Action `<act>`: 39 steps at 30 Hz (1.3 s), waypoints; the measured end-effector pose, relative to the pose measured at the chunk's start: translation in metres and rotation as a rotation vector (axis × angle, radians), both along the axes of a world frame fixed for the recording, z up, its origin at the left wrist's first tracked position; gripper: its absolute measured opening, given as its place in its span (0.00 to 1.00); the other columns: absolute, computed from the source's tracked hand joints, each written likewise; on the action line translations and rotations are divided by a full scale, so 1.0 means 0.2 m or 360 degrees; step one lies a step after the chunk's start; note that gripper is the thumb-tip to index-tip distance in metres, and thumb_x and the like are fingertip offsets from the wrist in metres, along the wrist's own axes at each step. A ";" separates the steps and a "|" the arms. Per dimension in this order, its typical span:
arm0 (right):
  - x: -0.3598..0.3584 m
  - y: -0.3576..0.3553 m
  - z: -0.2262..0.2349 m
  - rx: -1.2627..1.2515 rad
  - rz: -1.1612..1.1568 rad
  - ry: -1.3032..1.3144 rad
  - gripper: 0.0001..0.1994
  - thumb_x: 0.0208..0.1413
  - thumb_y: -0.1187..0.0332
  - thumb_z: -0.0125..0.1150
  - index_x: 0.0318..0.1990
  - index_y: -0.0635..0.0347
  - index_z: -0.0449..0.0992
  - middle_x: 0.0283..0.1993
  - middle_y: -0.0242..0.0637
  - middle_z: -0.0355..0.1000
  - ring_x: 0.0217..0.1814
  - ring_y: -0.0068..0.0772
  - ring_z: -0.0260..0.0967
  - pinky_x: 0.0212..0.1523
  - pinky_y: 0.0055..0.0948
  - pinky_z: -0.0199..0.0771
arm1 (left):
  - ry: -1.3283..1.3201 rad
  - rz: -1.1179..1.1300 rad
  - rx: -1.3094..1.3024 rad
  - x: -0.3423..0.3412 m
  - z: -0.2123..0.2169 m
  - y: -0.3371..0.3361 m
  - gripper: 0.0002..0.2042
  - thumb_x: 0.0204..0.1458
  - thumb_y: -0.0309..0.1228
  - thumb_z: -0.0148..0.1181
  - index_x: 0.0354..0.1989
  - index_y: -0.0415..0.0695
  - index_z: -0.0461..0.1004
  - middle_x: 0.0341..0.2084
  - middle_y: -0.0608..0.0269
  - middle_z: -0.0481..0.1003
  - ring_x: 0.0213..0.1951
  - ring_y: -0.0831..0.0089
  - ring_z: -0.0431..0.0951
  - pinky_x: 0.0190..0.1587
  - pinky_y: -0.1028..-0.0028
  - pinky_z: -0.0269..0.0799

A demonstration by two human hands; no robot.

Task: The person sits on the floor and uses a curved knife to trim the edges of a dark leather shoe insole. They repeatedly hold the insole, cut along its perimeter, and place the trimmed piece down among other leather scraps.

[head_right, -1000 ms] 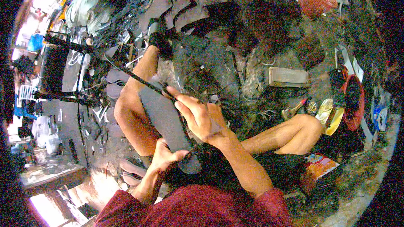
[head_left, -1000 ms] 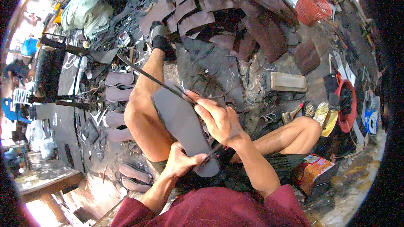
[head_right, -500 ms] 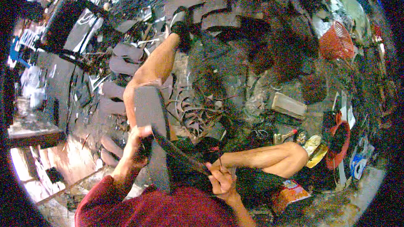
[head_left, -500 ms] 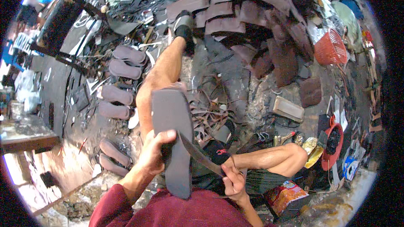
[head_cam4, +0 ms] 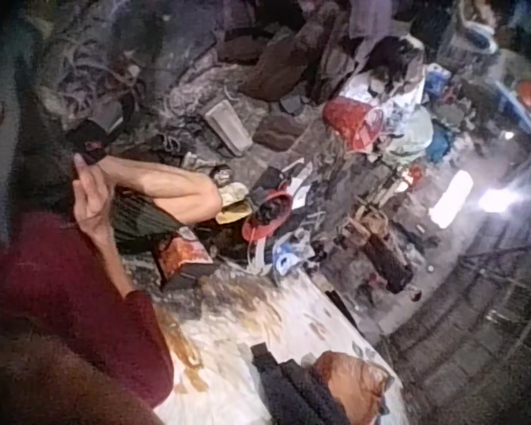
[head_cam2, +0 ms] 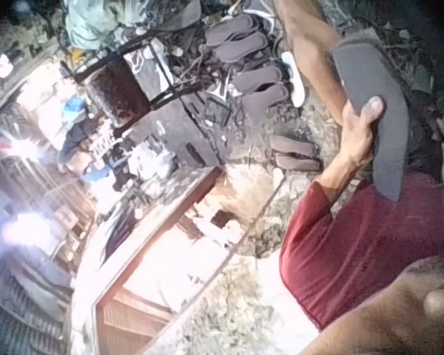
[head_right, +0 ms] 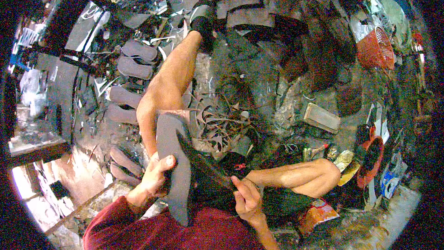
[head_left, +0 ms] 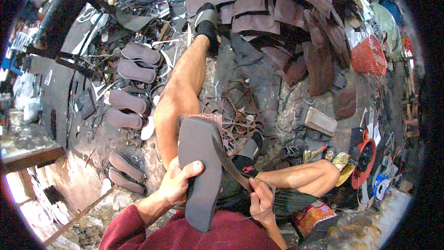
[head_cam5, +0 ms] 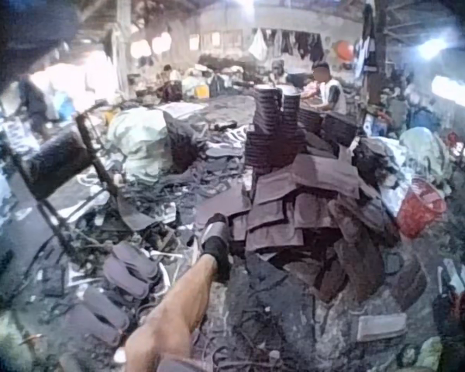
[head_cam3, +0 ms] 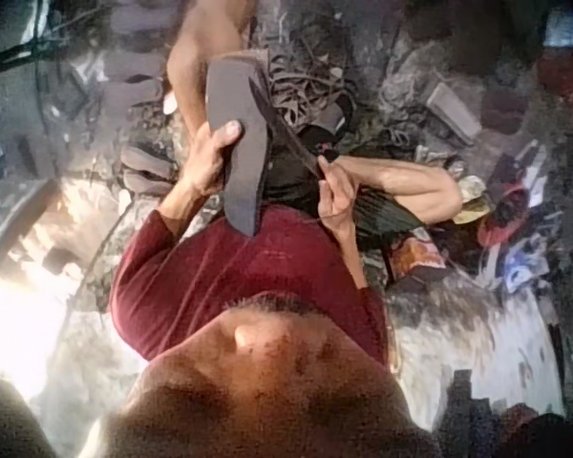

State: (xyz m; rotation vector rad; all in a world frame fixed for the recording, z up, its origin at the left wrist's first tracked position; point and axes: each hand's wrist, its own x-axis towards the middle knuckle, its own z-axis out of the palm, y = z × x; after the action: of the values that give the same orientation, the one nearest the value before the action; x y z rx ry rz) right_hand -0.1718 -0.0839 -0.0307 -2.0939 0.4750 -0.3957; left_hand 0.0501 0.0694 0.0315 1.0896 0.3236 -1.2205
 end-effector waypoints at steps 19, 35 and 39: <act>0.93 -0.61 0.52 0.0008 0.1116 0.0680 0.25 0.62 0.64 0.54 0.67 0.49 0.61 0.37 0.50 0.78 0.34 0.54 0.77 0.35 0.46 0.78 | -0.0368 -0.0474 -0.0193 0.06 -0.04 -0.01 0.23 0.54 0.25 0.67 0.57 0.36 0.68 0.48 0.59 0.77 0.49 0.74 0.76 0.53 0.70 0.73; 0.17 -0.15 0.43 0.1096 -0.0338 -0.0439 0.23 0.70 0.60 0.43 0.68 0.60 0.60 0.32 0.32 0.69 0.26 0.17 0.60 0.28 0.18 0.66 | -0.0346 0.0622 -0.0387 -0.26 0.04 -0.48 0.23 0.54 0.38 0.64 0.57 0.48 0.67 0.52 0.64 0.71 0.53 0.66 0.71 0.55 0.61 0.69; 0.08 -0.19 0.39 0.0727 -0.0490 -0.0459 0.26 0.69 0.64 0.44 0.71 0.62 0.54 0.30 0.36 0.71 0.25 0.19 0.63 0.29 0.20 0.68 | -0.0452 0.0534 -0.0404 -0.26 0.17 -0.64 0.21 0.57 0.39 0.61 0.55 0.43 0.67 0.45 0.64 0.75 0.47 0.68 0.76 0.50 0.67 0.74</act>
State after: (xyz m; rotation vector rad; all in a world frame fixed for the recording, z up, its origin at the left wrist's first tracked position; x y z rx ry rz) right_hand -0.1549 -0.1224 0.0481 -1.4969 0.6487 -0.6869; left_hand -0.0016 -0.0593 0.0659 0.9285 0.1213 -0.7731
